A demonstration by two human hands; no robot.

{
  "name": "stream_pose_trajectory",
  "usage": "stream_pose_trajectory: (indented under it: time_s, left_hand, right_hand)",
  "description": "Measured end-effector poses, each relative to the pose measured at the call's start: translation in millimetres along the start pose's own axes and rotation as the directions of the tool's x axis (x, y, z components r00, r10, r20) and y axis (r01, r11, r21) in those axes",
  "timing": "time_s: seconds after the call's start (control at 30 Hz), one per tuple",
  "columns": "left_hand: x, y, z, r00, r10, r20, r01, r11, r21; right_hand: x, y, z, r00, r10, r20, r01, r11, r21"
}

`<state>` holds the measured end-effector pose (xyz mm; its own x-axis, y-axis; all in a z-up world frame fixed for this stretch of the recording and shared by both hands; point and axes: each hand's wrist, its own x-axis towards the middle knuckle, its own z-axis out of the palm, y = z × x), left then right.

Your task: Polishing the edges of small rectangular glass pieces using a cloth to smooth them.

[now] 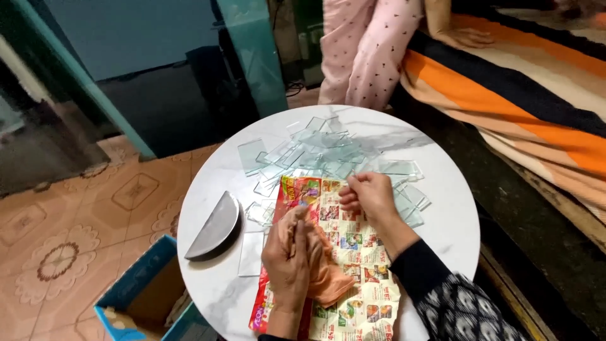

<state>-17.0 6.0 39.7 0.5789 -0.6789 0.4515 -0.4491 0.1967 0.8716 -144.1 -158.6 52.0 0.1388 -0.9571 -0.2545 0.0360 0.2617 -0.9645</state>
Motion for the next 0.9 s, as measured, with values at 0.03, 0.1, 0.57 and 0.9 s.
stream_pose_trajectory:
  time_s: [0.03, 0.1, 0.57, 0.9]
  left_hand:
    - [0.7, 1.7, -0.6, 0.999, -0.017, 0.043, 0.018, 0.999, -0.031]
    - [0.3, -21.4, 7.9, 0.998, 0.0, 0.06, -0.001, 1.0, 0.02]
    - [2.1, -22.1, 2.2, 0.942, -0.309, 0.131, 0.334, 0.903, -0.271]
    - [3.2, -24.7, -1.1, 0.925, -0.365, 0.107, 0.379, 0.863, -0.333]
  right_hand:
    - [-13.7, -2.0, -3.0, 1.0, -0.01, 0.024, 0.01, 0.999, 0.032]
    - [-33.0, 17.4, -9.9, 0.985, -0.083, 0.149, 0.073, 0.995, 0.068]
    - [-69.1, 46.4, -34.4, 0.874, -0.05, 0.483, -0.05, 0.98, 0.191]
    - [-53.3, 59.9, -40.3, 0.779, -0.114, 0.616, -0.004, 0.982, 0.188]
